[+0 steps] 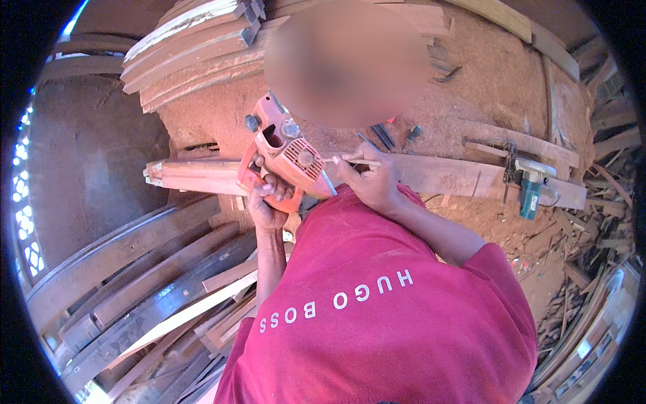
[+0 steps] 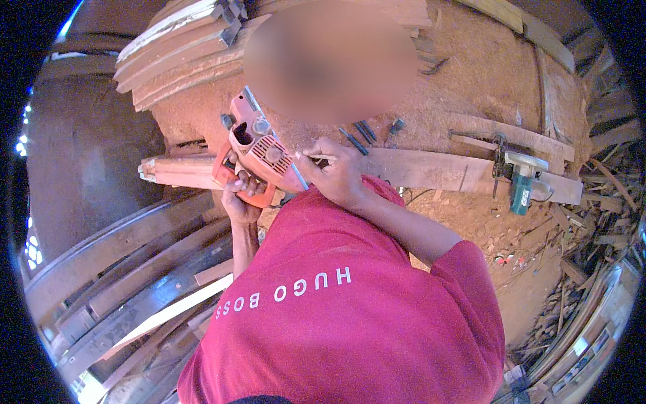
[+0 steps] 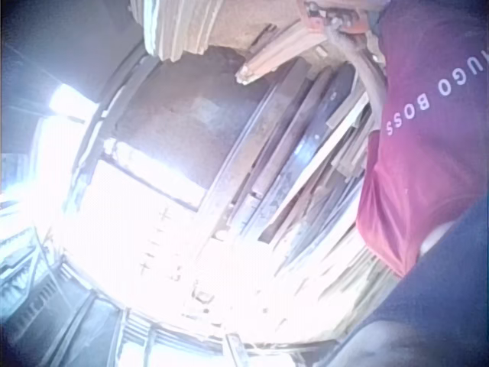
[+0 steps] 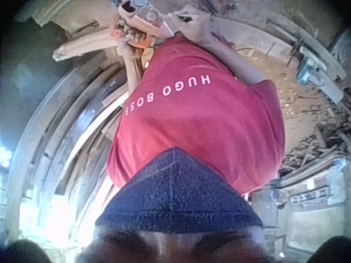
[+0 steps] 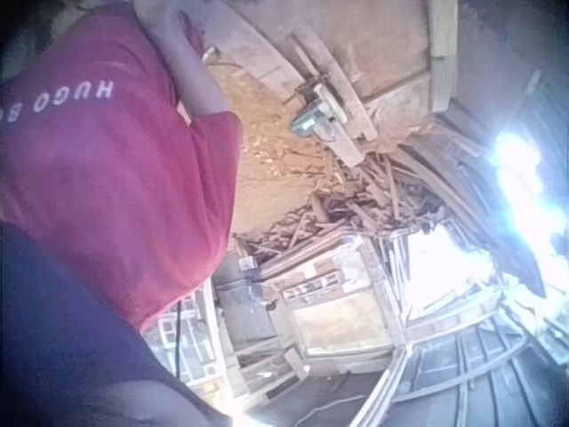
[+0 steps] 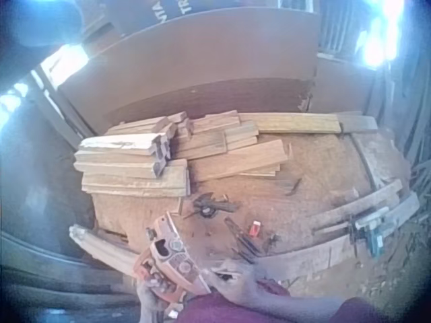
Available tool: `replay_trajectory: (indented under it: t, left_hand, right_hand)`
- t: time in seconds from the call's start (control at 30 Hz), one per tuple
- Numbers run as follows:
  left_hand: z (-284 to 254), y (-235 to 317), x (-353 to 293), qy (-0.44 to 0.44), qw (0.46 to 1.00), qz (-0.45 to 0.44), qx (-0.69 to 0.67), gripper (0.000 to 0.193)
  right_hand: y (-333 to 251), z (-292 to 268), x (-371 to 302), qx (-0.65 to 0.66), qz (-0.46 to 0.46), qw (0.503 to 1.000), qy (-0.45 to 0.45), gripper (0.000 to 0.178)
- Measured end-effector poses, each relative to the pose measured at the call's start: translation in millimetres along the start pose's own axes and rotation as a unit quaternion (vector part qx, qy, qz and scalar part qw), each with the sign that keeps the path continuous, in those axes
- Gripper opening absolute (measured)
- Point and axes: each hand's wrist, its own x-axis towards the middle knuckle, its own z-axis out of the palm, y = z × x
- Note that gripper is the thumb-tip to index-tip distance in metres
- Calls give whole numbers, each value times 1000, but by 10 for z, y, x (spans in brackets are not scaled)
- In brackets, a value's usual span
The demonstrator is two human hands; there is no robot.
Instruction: The person holds an electric power planer and uses a thin wooden stick to apply a substance through the ventilation slots of the tool's casing.
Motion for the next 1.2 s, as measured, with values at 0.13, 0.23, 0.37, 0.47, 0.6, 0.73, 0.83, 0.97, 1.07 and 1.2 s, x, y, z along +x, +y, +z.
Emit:
replay_trajectory:
  t: [0.13,0.23,0.37,0.47,0.6,0.73,0.83,0.97,1.07,1.2]
  left_hand:
    - [-12,17,-6,-28,1000,-8,5,14]
    - [7,25,-2,-13,1000,-5,10,14]
    - [66,26,-17,11,999,0,31,13]
    - [46,21,-19,13,1000,12,24,13]
    - [-42,25,18,-29,999,11,-17,9]
    - [13,19,11,-25,999,18,-17,10]
    - [10,13,21,-23,999,15,-18,12]
    - [114,19,-2,16,999,3,29,16]
    - [10,14,19,-7,1000,-2,20,17]
    - [-125,-37,28,-29,998,14,-46,47]
  right_hand:
    - [-64,-11,73,-36,-59,997,-42,13]
    - [-85,21,150,-47,-49,995,-68,13]
    - [-167,-36,225,-62,-1,993,-99,14]
    - [-256,-75,260,-85,38,989,-111,15]
    - [-30,41,229,-74,39,987,-137,16]
    - [-226,-66,326,-71,67,989,-110,17]
    - [-194,-81,298,-69,35,992,-104,18]
    - [-133,-86,209,-51,14,994,-97,17]
    - [-69,-80,258,-90,-14,986,-138,16]
    - [-185,-162,463,-56,18,983,-174,17]
